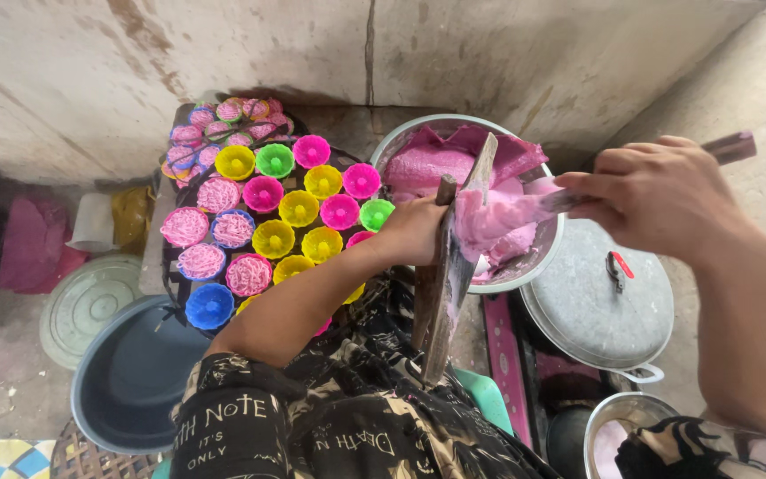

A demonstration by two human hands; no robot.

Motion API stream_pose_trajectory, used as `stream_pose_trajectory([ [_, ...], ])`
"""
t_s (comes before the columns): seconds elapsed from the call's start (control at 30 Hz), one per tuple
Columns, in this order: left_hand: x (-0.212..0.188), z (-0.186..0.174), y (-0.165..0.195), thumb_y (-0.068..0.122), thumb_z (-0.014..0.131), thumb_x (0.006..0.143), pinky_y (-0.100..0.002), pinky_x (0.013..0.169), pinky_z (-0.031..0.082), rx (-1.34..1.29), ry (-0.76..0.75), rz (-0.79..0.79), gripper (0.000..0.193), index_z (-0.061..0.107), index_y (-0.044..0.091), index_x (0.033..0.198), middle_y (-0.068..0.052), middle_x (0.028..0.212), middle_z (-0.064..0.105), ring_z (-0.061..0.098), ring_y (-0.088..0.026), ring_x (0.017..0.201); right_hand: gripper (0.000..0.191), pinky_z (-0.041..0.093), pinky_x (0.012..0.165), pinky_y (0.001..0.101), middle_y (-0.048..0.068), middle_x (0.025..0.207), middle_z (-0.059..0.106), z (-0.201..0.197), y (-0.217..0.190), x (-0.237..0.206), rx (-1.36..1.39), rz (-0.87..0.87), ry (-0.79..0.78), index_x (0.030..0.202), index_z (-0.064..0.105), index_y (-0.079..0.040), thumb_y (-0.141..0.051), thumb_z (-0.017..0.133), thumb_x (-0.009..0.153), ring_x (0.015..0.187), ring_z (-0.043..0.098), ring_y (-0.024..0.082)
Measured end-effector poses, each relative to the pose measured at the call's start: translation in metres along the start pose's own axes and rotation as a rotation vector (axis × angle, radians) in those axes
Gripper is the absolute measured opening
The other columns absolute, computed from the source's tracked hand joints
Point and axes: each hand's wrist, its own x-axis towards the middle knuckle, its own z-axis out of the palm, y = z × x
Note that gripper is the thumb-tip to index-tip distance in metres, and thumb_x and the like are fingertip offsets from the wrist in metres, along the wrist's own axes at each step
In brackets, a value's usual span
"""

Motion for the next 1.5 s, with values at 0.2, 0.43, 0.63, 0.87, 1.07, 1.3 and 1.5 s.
stream_pose_trajectory([
  [0.2, 0.015, 0.002, -0.004, 0.028, 0.074, 0.074, -0.052, 0.084, 0.054, -0.003, 0.117, -0.168, 0.030, 0.074, 0.011, 0.098, -0.019, 0.104, 0.072, 0.069, -0.042, 0.096, 0.036, 0.044, 0.061, 0.0256, -0.007, 0.090, 0.064, 0.014, -0.073, -0.011, -0.505, -0.259, 0.390, 0.130, 0.071, -0.016, -0.027, 0.063, 0.097, 0.076, 0.062, 0.008],
  [0.43, 0.028, 0.001, -0.025, 0.034, 0.073, 0.075, -0.052, 0.083, 0.056, 0.002, 0.066, -0.251, 0.033, 0.074, 0.010, 0.098, -0.023, 0.093, 0.074, 0.070, -0.043, 0.093, 0.021, 0.050, 0.063, 0.0334, -0.005, 0.085, 0.069, -0.007, -0.023, -0.052, -0.043, 0.084, 0.391, 0.107, 0.077, -0.025, -0.034, 0.078, 0.089, 0.075, 0.069, 0.017],
  [0.63, 0.029, 0.004, -0.018, 0.032, 0.076, 0.077, -0.053, 0.083, 0.055, 0.015, 0.181, -0.220, 0.030, 0.075, 0.009, 0.096, -0.023, 0.095, 0.073, 0.069, -0.044, 0.092, 0.029, 0.051, 0.056, 0.0342, -0.002, 0.087, 0.075, -0.005, 0.002, -0.054, 0.075, 0.186, 0.258, 0.108, 0.077, -0.024, -0.047, 0.069, 0.093, 0.068, 0.070, 0.022],
  [0.87, 0.023, 0.014, 0.003, 0.029, 0.075, 0.077, -0.053, 0.082, 0.056, 0.046, 0.212, -0.197, 0.027, 0.075, 0.009, 0.095, -0.020, 0.098, 0.072, 0.070, -0.044, 0.090, 0.035, 0.057, 0.052, 0.0360, -0.005, 0.083, 0.076, -0.012, -0.018, -0.002, 0.040, 0.198, -0.299, 0.114, 0.073, -0.033, -0.057, 0.055, 0.096, 0.071, 0.074, 0.019],
  [1.07, 0.028, 0.013, -0.010, 0.034, 0.077, 0.075, -0.053, 0.083, 0.055, 0.022, 0.127, -0.250, 0.032, 0.075, 0.009, 0.096, -0.022, 0.095, 0.073, 0.069, -0.044, 0.092, 0.016, 0.051, 0.067, 0.0305, -0.005, 0.081, 0.066, 0.013, -0.055, 0.017, -0.142, -0.109, 0.205, 0.100, 0.070, -0.022, -0.031, 0.062, 0.091, 0.077, 0.068, 0.013],
  [1.3, 0.043, 0.019, -0.046, 0.033, 0.073, 0.075, -0.052, 0.084, 0.055, -0.023, 0.051, -0.236, 0.034, 0.075, 0.011, 0.102, -0.023, 0.095, 0.074, 0.069, -0.044, 0.095, 0.018, 0.044, 0.063, 0.0279, -0.007, 0.088, 0.064, 0.017, -0.027, 0.002, -0.321, -0.316, 0.520, 0.104, 0.074, -0.020, -0.020, 0.069, 0.087, 0.076, 0.061, 0.010],
  [1.5, 0.059, 0.009, -0.081, 0.036, 0.073, 0.079, -0.052, 0.081, 0.056, -0.097, 0.355, -0.270, 0.032, 0.074, 0.011, 0.099, -0.021, 0.096, 0.074, 0.070, -0.043, 0.094, 0.021, 0.049, 0.069, 0.0259, -0.001, 0.095, 0.070, 0.050, -0.013, -0.043, 0.565, 0.365, 0.683, 0.113, 0.074, -0.010, -0.019, 0.083, 0.096, 0.082, 0.066, 0.011],
])
